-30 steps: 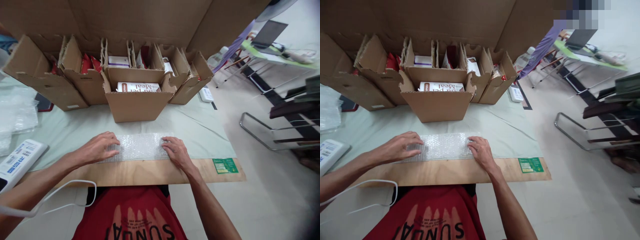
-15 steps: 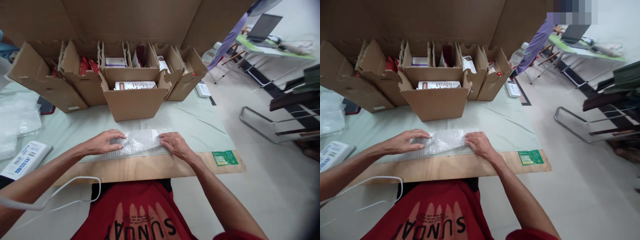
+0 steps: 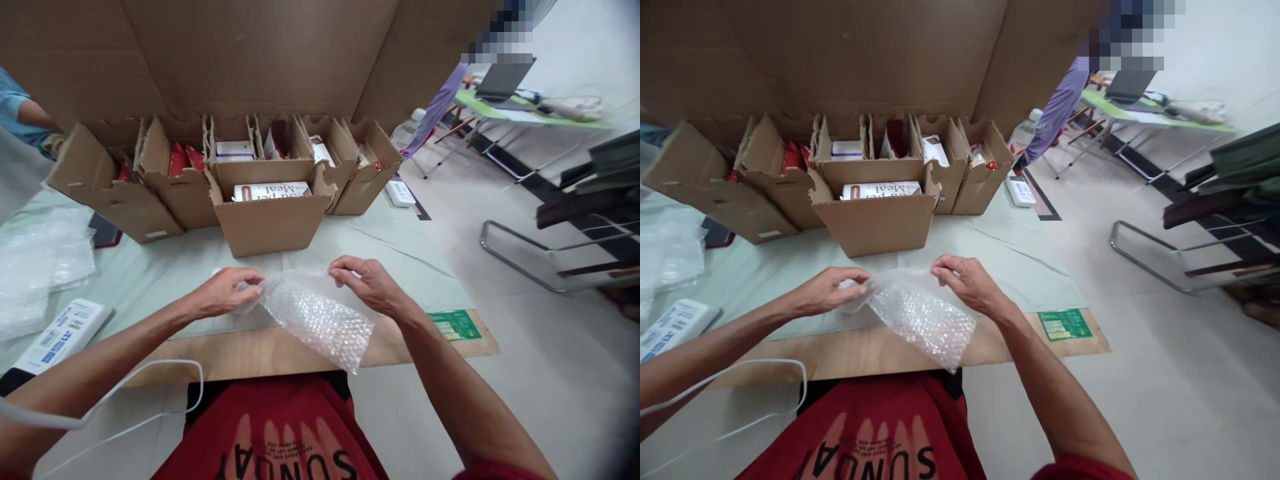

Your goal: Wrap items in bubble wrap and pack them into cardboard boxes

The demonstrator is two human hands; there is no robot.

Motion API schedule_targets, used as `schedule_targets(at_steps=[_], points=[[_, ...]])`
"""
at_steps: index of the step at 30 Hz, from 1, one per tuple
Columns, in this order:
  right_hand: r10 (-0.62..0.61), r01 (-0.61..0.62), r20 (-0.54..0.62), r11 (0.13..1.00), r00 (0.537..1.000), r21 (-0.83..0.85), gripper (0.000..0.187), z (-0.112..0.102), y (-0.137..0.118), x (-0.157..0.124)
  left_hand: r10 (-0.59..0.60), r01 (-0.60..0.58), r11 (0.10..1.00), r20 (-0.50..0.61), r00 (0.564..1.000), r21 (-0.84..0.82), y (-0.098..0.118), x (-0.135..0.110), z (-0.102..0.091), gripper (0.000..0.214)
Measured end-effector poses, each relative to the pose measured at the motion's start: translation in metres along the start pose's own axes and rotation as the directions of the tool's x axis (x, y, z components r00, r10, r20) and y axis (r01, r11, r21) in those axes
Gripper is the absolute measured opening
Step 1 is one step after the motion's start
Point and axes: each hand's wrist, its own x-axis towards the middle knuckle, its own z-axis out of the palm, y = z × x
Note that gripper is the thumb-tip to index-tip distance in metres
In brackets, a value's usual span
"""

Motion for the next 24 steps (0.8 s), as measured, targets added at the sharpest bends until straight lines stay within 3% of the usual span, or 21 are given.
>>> schedule_targets(at_steps=[2, 5, 8, 13, 15, 16, 18, 21, 23, 24], points=[[0.003, -0.005, 0.040, 0.999, 0.999, 0.044, 0.031, -0.016, -0.002, 0.001, -0.023, 0.023, 1.000, 0.024, 0.999, -0.014, -0.005, -0.004, -0.006, 0.034], [0.004, -0.016, 0.151, 0.997, 0.989, 0.077, 0.032, -0.035, -0.002, 0.005, 0.001, 0.001, 0.997, -0.028, 1.000, 0.079, -0.012, -0.007, -0.006, 0.035], [0.038, -0.059, 0.203, 0.994, 0.978, 0.095, 0.033, -0.047, 0.007, 0.012, -0.043, 0.042, 0.996, 0.010, 0.999, 0.080, -0.012, -0.009, -0.007, 0.021], [0.098, -0.125, 0.185, 0.982, 0.978, 0.140, 0.034, -0.039, 0.042, 0.034, -0.159, 0.183, 0.975, 0.181, 0.971, -0.127, -0.013, -0.015, -0.031, 0.028], [0.120, -0.137, 0.189, 0.987, 0.975, 0.082, 0.033, -0.027, 0.057, 0.045, -0.213, 0.241, 0.960, 0.183, 0.960, -0.144, -0.019, -0.013, -0.036, 0.034], [0.133, -0.140, 0.168, 0.990, 0.977, 0.030, 0.030, -0.020, 0.063, 0.048, -0.234, 0.249, 0.963, 0.135, 0.963, -0.100, -0.024, -0.012, -0.035, 0.035], [0.140, -0.135, 0.046, 0.985, 0.989, -0.106, 0.023, -0.008, 0.073, 0.047, -0.211, 0.216, 0.974, -0.069, 0.975, 0.064, -0.033, -0.012, -0.030, 0.036], [0.071, -0.139, -0.231, 0.947, 0.970, -0.290, 0.025, 0.006, 0.078, 0.026, -0.060, 0.178, 0.944, -0.385, 0.921, 0.278, -0.042, -0.021, -0.016, 0.043], [0.005, -0.121, -0.309, 0.926, 0.951, -0.358, 0.029, 0.018, 0.073, 0.007, 0.067, 0.103, 0.929, -0.434, 0.898, 0.356, -0.043, -0.030, -0.003, 0.048], [-0.029, -0.090, -0.294, 0.920, 0.955, -0.382, 0.031, 0.026, 0.069, -0.001, 0.141, 0.025, 0.918, -0.385, 0.912, 0.396, -0.043, -0.033, 0.004, 0.049]])
